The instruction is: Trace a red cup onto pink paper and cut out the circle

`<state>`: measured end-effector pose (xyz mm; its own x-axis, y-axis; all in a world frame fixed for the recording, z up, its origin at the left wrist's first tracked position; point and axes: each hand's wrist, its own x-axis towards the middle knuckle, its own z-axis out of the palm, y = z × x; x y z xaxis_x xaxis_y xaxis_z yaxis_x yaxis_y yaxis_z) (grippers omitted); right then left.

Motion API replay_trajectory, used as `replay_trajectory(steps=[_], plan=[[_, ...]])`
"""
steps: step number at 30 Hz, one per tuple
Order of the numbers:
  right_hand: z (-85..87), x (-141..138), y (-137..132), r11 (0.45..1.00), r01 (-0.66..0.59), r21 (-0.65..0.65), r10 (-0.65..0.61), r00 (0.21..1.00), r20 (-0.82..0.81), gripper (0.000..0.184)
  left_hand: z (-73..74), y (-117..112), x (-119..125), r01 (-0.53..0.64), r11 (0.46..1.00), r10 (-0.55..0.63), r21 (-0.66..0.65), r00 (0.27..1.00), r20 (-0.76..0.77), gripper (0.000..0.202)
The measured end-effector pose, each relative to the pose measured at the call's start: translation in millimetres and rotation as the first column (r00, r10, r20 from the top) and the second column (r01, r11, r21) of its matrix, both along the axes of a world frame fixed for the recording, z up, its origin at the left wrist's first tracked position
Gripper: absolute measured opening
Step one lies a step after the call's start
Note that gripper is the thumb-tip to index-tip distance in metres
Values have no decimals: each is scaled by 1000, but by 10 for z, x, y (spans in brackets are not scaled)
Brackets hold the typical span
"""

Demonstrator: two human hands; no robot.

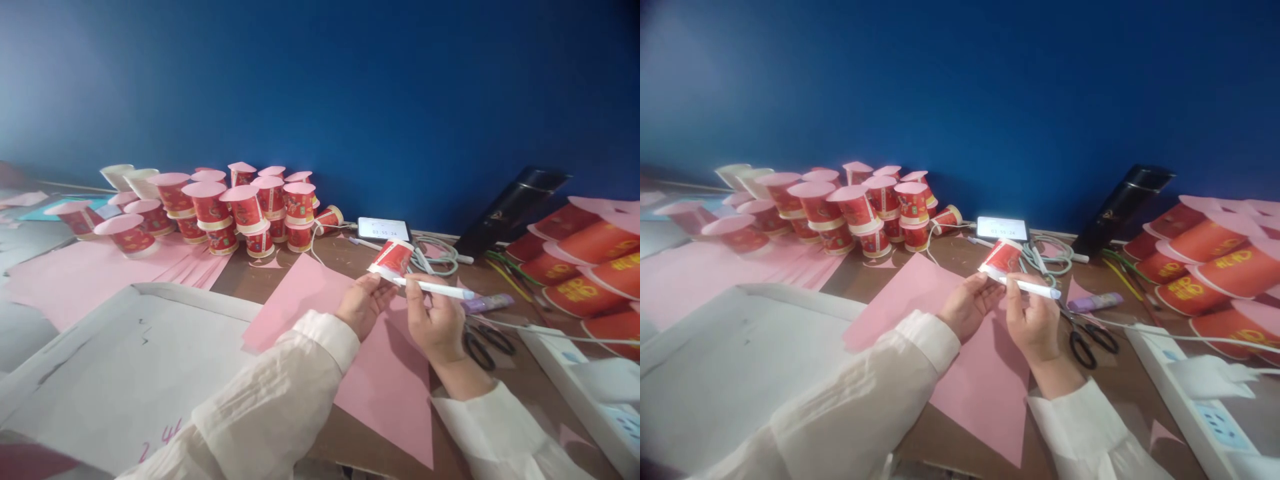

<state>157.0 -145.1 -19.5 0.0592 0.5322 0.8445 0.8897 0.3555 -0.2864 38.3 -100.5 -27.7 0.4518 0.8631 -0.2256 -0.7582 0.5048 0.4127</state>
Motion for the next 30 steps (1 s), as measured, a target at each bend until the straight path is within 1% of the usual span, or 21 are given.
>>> replay_trajectory(steps=[6, 11, 15, 18, 22, 26, 30], plan=[[-12, 2, 10, 1000, -27, 11, 26, 1000, 17, 11, 7, -12, -1, -15, 1000, 15, -10, 1000, -8, 13], [-8, 2, 7, 1000, 12, 12, -12, 1000, -12, 11, 24, -13, -2, -8, 1000, 8, 1, 1000, -16, 14], [-3, -8, -1, 1000, -16, -4, 16, 1000, 3, 11, 29, -14, 2, -27, 1000, 27, -6, 1000, -15, 15], [-11, -10, 2, 1000, 1, 7, -1, 1000, -17, 11, 34, -18, 5, -19, 1000, 19, 1, 1000, -20, 15], [-21, -10, 10, 1000, -14, -5, 14, 1000, -1, 12, 38, -17, 6, -33, 999, 32, -20, 999, -31, 16], [-17, -18, 7, 1000, 5, 3, -5, 1000, -17, 13, 34, -18, 2, -14, 1000, 14, -11, 999, -31, 15], [-20, -26, 4, 1000, -7, -3, 7, 1000, -8, 14, 23, -20, 3, -22, 1000, 22, -10, 999, -29, 14]])
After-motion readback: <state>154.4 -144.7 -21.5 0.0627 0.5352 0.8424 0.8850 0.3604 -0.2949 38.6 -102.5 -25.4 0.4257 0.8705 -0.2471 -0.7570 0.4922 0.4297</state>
